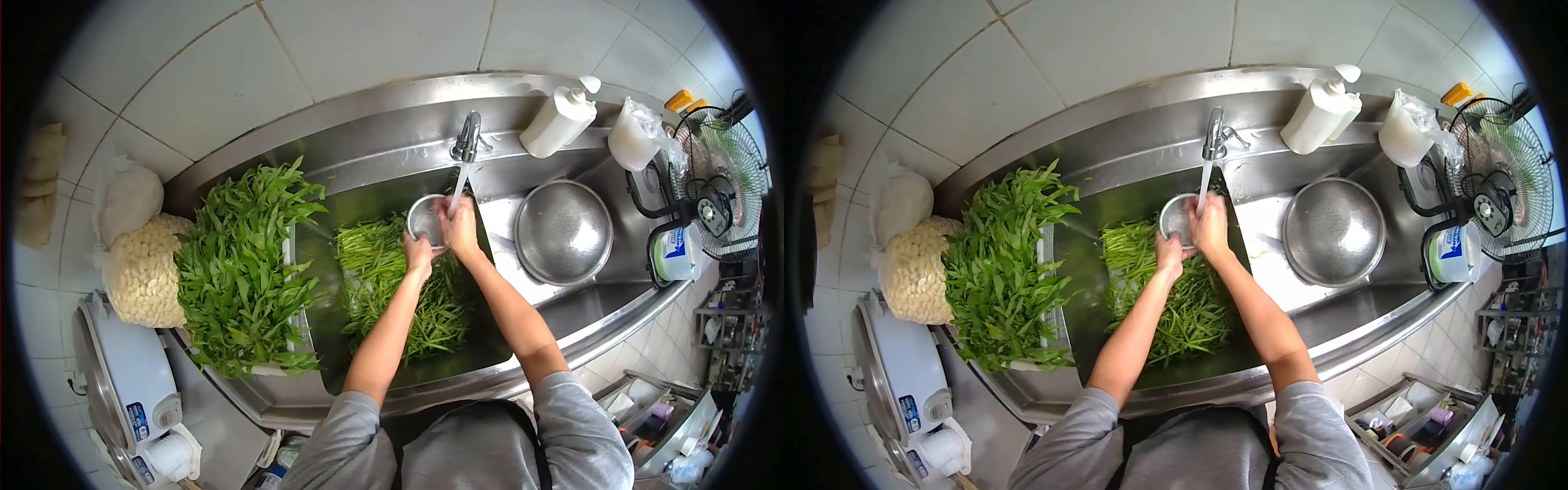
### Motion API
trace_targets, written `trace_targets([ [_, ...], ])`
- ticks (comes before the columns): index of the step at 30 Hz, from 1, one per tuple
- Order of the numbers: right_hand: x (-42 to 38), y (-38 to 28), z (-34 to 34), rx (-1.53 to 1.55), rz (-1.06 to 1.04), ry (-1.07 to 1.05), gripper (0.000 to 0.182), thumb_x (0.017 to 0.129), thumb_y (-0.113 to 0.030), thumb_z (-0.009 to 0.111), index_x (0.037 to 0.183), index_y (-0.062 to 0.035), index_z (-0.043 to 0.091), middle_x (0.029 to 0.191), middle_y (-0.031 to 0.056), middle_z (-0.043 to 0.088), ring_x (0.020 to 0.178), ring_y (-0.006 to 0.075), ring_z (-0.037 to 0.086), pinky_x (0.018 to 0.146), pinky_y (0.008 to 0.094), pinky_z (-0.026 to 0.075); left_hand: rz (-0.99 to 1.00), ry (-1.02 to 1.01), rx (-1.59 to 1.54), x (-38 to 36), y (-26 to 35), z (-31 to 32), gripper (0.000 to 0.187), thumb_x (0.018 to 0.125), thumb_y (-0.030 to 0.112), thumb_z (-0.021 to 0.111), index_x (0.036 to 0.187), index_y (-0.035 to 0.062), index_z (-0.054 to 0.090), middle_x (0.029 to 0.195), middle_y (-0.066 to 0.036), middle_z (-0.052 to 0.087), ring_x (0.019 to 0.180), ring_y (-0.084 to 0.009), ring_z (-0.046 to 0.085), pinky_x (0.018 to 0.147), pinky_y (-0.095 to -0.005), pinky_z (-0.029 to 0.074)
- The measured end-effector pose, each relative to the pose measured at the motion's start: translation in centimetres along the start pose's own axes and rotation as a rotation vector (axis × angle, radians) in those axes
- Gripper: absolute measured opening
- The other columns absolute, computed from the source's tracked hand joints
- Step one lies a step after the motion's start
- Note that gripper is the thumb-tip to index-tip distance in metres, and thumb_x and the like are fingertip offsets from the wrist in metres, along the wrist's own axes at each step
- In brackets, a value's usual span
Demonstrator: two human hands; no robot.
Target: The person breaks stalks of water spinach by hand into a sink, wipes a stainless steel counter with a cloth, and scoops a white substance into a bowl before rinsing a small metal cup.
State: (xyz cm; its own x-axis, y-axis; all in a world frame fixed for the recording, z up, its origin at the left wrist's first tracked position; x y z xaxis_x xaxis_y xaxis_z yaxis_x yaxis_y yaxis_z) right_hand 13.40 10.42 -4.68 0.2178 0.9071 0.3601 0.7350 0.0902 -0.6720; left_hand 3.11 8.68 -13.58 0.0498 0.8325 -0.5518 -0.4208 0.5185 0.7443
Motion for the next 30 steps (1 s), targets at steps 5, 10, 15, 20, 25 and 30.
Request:
trace_targets([
  [5, 1.7, 3.1, 0.1, 0.506, 0.303, -0.596, 0.023, 0.078, -0.001, 0.055, 0.1, 0.0038, 0.062, 0.082, 0.008, 0.066, 0.076, 0.0143, 0.062, 0.072, 0.0269, 0.05, -0.02, -0.103, 0.511, -1.4, 3.9, 1.8, 0.036, 0.084, 0.006, 0.041, 0.114, 0.0145, 0.058, 0.097, -0.012, 0.063, 0.086, -0.0225, 0.063, 0.06, -0.0367, 0.055],
  [10, 8.3, 5.9, -6.1, -0.029, 0.048, 0.239, 0.022, 0.08, -0.009, 0.057, 0.101, -0.0033, 0.061, 0.092, 0.0183, 0.061, 0.081, 0.0289, 0.061, 0.074, 0.0352, 0.048, 0.5, -0.35, 1.048, 0.1, 5.5, 3.6, 0.04, 0.077, -0.004, 0.046, 0.105, 0.016, 0.065, 0.097, -0.013, 0.063, 0.09, -0.0245, 0.061, 0.082, -0.038, 0.044],
  [15, 13.2, 14.2, -2.0, -0.139, 0.335, -0.275, 0.039, 0.079, -0.021, 0.054, 0.114, -0.0026, 0.054, 0.104, 0.0256, 0.057, 0.099, 0.0363, 0.055, 0.087, 0.0387, 0.043, 0.725, -0.5, 1.408, -3.6, 7.9, 7.1, 0.057, 0.069, -0.012, 0.04, 0.112, 0.0199, 0.061, 0.11, -0.009, 0.057, 0.107, -0.0277, 0.051, 0.089, -0.0483, 0.037],
  [20, 15.8, 14.5, -2.3, -0.123, 0.342, -0.322, 0.027, 0.079, -0.019, 0.05, 0.094, 0.0013, 0.06, 0.091, 0.0212, 0.062, 0.091, 0.0328, 0.059, 0.082, 0.0377, 0.045, 0.877, -0.55, 1.438, -4.6, 9.6, 6.3, 0.058, 0.064, -0.015, 0.047, 0.114, 0.0142, 0.056, 0.108, -0.01, 0.054, 0.104, -0.0285, 0.05, 0.087, -0.042, 0.04],
  [25, 16.4, 11.5, -5.3, 0.533, 0.647, -0.208, 0.023, 0.081, -0.008, 0.05, 0.101, 0.0029, 0.049, 0.079, 0.0085, 0.053, 0.068, 0.0168, 0.054, 0.063, 0.028, 0.047, 1.063, -0.494, 1.369, -4.7, 9.1, 4.6, 0.053, 0.061, -0.016, 0.05, 0.108, 0.0083, 0.054, 0.101, -0.01, 0.053, 0.099, -0.0285, 0.051, 0.084, -0.0395, 0.041],
  [30, 7.9, 6.1, -9.2, 0.463, 0.203, -0.428, 0.056, 0.08, -0.008, 0.052, 0.131, -0.0011, 0.032, 0.12, 0.0163, 0.05, 0.106, 0.0227, 0.051, 0.088, 0.0334, 0.045, 1.062, -0.372, 1.253, -5.7, 9.4, 2.4, 0.048, 0.061, -0.015, 0.051, 0.102, 0.0078, 0.051, 0.1, -0.01, 0.053, 0.097, -0.0305, 0.052, 0.082, -0.0398, 0.042],
])
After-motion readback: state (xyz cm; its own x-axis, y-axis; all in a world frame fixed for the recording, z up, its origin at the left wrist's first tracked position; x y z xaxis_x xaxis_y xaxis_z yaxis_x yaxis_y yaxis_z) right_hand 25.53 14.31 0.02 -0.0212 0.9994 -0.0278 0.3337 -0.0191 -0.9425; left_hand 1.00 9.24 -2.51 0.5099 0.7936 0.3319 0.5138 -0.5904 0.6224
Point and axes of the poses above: each hand's wrist, its own x-axis towards the middle knuckle, its own z-axis out of the palm, y = z × x, the point moved 4 cm from there along x, towards the middle knuckle
